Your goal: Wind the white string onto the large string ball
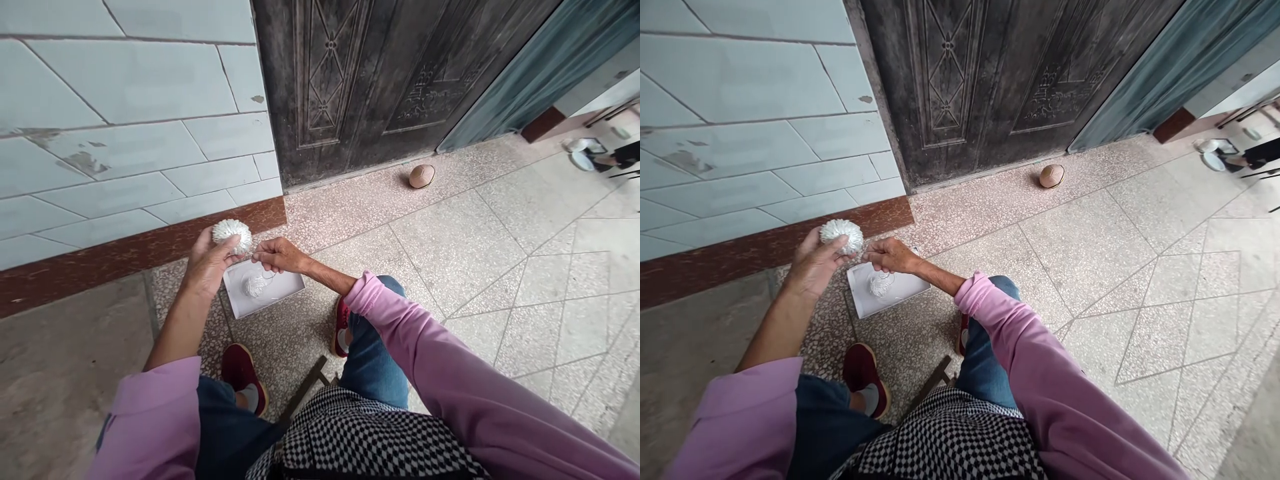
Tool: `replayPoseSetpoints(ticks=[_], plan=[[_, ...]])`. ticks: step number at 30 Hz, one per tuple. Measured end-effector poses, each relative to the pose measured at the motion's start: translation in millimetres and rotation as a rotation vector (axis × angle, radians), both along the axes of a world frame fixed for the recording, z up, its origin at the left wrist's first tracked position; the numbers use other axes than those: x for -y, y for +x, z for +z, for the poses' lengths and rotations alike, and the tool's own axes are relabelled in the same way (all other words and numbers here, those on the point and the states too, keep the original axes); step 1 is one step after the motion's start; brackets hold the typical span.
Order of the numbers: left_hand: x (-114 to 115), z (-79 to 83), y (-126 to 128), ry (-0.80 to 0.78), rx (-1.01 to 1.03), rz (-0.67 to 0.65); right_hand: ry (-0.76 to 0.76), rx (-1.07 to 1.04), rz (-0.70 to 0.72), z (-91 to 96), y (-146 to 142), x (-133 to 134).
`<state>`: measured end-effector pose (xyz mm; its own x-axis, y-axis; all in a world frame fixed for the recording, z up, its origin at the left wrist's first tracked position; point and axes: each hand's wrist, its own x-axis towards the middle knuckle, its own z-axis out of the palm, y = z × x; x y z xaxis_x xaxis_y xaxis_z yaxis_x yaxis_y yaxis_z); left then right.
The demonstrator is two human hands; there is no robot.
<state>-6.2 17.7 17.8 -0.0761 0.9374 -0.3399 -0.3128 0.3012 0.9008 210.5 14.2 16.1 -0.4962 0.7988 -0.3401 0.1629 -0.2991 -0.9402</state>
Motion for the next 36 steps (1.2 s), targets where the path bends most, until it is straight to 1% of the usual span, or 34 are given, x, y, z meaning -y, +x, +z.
replayPoseSetpoints(ticks=[5, 9, 13, 17, 20, 23, 26, 28, 32, 34, 36], plan=[[1.0, -4.3, 5.7, 0.054, -0.105, -0.048, 0.002, 0.025, 0.003, 0.0, 1.4, 0.2], [0.1, -7.7, 6.1, 0.067, -0.118, -0.067, -0.003, 0.041, -0.004, 3.8, 1.2, 1.2], [0.3, -4.9, 3.1, 0.032, -0.021, -0.04, -0.006, 0.033, -0.004, 6.0, 0.2, 1.5], [-2.3, 1.0, -5.5, -0.022, 0.113, -0.005, -0.012, 0.017, -0.002, 3.0, 1.2, 1.2], [-3.7, 4.3, -12.2, -0.021, 0.187, 0.022, -0.046, 0.012, -0.043, 0.9, 3.0, 0.5], [-1.3, 6.4, -12.1, -0.008, 0.21, 0.006, -0.08, -0.031, -0.114, 1.8, 4.7, -1.1], [2.4, 7.2, -6.2, -0.004, 0.215, -0.032, -0.096, -0.083, -0.115, 2.2, 5.1, -3.6], [2.9, 6.8, -3.5, 0.0, 0.202, -0.045, -0.074, -0.084, -0.089, 0.2, 5.2, -5.5], [-2.4, 3.1, -8.6, 0.03, 0.081, -0.012, 0.049, -0.094, -0.059, -3.6, 8.4, -9.5], [-5.8, -0.5, -14.0, 0.033, -0.001, 0.005, 0.085, -0.085, -0.045, 0.0, 11.9, -10.5], [-7.3, -4.2, -18.0, 0.042, -0.1, -0.005, 0.097, -0.064, -0.032, 9.0, 15.9, -10.3]])
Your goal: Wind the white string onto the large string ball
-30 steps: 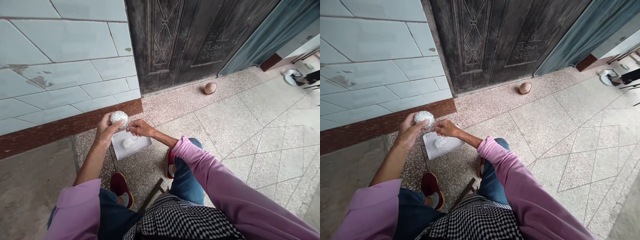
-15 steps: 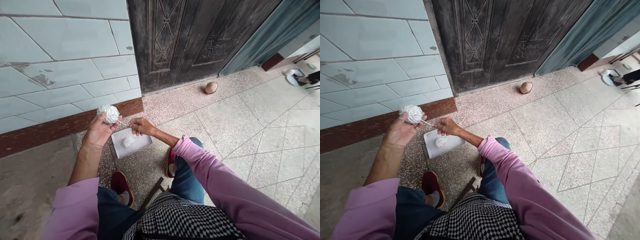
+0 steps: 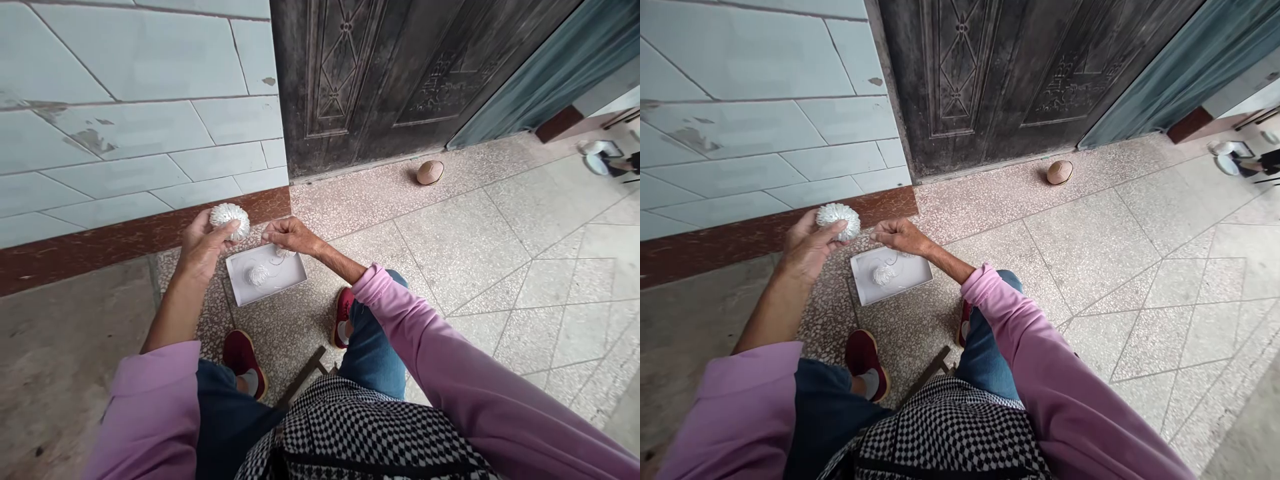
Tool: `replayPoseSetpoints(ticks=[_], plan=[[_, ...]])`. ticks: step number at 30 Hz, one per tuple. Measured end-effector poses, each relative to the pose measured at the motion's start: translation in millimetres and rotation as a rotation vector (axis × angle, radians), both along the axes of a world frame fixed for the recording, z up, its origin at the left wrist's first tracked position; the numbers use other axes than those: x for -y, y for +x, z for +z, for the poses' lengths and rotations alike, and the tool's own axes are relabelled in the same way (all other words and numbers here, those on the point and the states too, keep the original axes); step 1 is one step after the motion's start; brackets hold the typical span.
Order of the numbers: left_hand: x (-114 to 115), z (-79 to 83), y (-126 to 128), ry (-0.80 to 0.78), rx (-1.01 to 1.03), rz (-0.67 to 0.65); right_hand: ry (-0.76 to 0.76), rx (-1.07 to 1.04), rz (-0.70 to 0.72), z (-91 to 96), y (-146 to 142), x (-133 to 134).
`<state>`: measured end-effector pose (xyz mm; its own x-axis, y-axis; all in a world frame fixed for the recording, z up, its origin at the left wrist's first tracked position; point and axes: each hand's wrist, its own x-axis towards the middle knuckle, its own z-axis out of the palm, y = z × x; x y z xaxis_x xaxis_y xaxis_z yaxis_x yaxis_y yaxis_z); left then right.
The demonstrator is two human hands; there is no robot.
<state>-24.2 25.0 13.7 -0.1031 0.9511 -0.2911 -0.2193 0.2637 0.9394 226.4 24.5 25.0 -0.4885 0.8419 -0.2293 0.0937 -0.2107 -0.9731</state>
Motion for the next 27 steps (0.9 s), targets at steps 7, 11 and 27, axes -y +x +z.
replayPoseSetpoints(ticks=[7, 11, 27], plan=[[16.2, 7.9, 9.7, 0.028, -0.273, -0.311, 0.038, 0.077, -0.092, 45.0, 10.9, 0.8], [27.9, 15.3, 17.9, -0.022, -0.087, -0.477, 0.075, 0.083, -0.173, 49.6, 14.2, -4.2], [15.6, -4.2, 24.8, 0.131, 0.294, -0.225, 0.081, 0.013, -0.123, -0.9, -7.8, -6.7]])
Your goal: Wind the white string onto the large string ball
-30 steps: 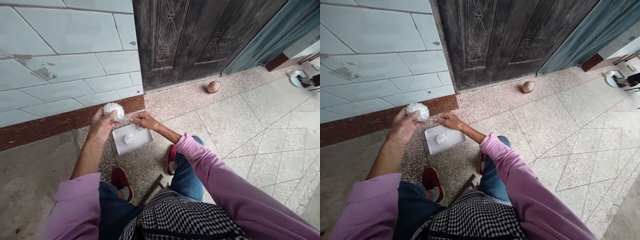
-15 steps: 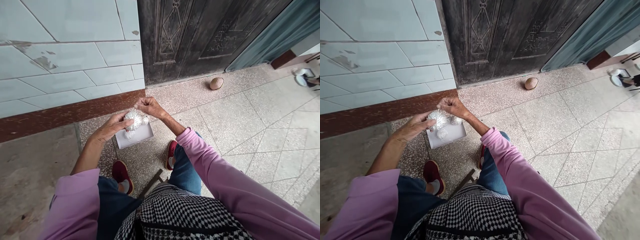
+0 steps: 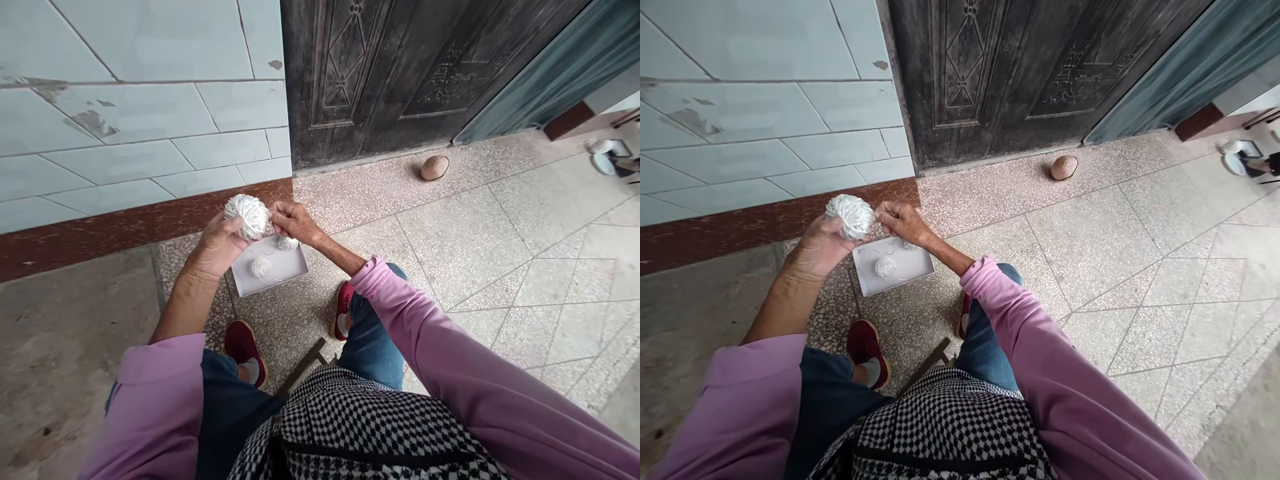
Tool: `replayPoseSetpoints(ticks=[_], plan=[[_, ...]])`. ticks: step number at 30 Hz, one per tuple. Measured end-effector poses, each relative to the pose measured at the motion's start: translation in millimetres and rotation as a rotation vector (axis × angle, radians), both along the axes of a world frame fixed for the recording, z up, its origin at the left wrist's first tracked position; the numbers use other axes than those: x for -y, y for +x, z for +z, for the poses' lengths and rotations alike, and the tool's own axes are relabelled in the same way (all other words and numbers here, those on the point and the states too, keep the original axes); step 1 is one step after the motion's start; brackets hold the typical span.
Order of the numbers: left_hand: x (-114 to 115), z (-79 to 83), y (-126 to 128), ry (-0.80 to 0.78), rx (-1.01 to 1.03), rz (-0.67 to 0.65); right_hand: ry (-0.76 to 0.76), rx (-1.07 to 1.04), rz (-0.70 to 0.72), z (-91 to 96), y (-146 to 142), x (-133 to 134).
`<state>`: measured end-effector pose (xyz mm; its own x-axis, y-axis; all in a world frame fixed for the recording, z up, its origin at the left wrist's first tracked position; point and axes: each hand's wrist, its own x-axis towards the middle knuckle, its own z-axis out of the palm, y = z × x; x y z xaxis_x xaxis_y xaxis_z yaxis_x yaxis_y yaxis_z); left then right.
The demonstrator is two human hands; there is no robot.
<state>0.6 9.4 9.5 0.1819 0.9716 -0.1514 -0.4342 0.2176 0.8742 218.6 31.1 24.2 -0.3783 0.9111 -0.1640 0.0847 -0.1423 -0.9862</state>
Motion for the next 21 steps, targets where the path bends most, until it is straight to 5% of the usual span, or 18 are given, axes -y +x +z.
replayPoseSetpoints(ticks=[5, 9, 15, 21], plan=[[-9.2, 3.4, -2.1, -0.026, -0.083, 0.196, 0.146, 0.134, 0.121, 5.1, 2.3, 13.9], [-9.7, 10.7, -7.0, -0.034, -0.326, 0.24, 0.093, 0.121, 0.228, 7.0, 2.4, 18.5], [-1.7, 27.1, -7.5, 0.102, -0.819, 0.015, 0.05, -0.037, 0.291, 6.1, 16.6, 0.8], [11.4, 36.3, -3.3, 0.097, -0.592, -0.333, 0.095, -0.008, 0.088, 24.0, 33.6, -6.6]])
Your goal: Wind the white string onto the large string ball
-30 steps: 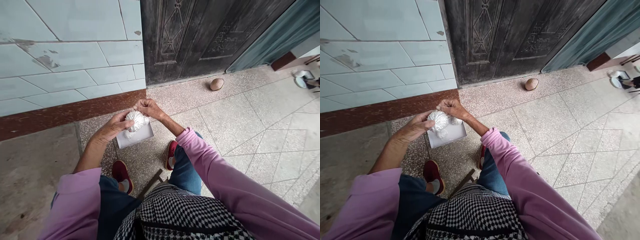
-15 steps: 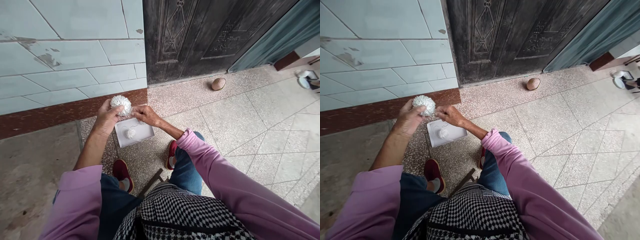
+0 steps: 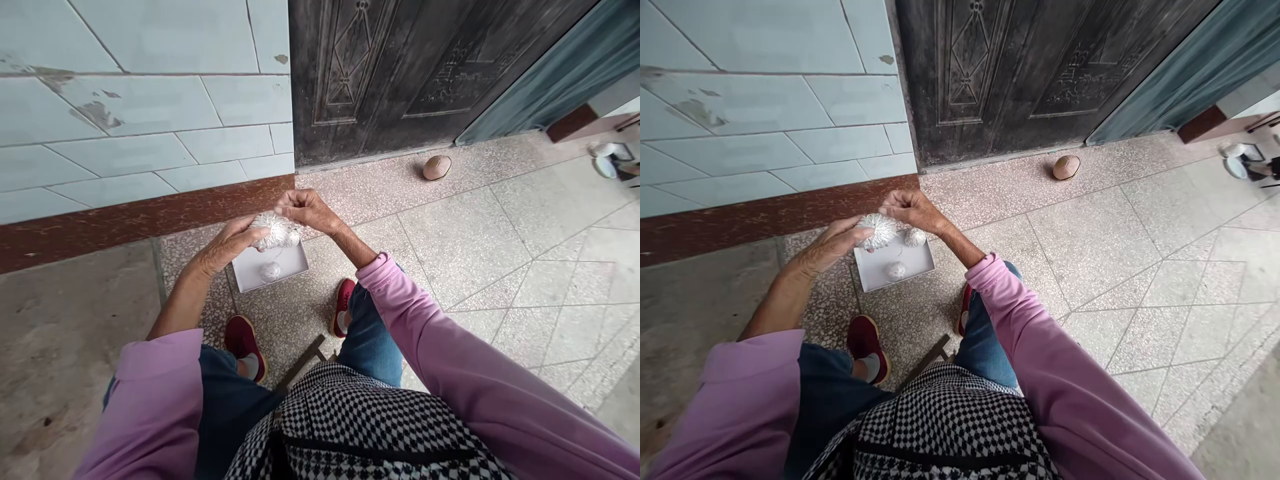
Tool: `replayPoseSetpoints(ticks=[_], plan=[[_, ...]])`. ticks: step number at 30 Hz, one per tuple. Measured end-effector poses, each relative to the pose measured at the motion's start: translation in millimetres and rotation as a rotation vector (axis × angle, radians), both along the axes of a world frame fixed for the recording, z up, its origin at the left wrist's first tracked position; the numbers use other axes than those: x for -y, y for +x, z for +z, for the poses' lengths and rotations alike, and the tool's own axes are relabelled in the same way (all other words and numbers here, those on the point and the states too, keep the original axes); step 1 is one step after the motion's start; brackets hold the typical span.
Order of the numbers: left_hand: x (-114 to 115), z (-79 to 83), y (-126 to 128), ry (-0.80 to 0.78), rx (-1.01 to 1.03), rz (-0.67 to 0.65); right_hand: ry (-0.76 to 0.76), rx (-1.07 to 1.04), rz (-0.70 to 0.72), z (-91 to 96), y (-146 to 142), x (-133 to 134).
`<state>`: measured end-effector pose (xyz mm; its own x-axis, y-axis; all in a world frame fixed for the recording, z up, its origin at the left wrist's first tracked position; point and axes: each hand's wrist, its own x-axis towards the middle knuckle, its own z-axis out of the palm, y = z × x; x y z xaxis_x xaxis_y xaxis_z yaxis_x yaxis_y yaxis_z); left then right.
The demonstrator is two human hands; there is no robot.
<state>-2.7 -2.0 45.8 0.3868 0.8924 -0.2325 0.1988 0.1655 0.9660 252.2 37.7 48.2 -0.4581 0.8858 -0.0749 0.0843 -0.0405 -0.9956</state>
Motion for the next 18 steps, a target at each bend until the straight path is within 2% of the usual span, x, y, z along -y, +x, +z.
replayPoseSetpoints(ticks=[4, 8, 13, 18], plan=[[6.8, -3.9, 4.1, -0.107, 0.128, -0.053, -0.048, 0.01, -0.029, 5.6, -4.7, 4.2], [6.1, -9.2, 9.1, -0.111, 0.209, -0.056, -0.083, 0.003, -0.042, 3.4, -9.4, 3.7], [0.6, -12.6, 16.1, -0.115, 0.263, 0.085, -0.098, -0.003, -0.071, -2.9, -6.9, -2.8], [4.4, -13.6, 20.7, -0.115, 0.396, 0.246, -0.117, -0.012, -0.073, -10.2, -2.6, -4.9]])
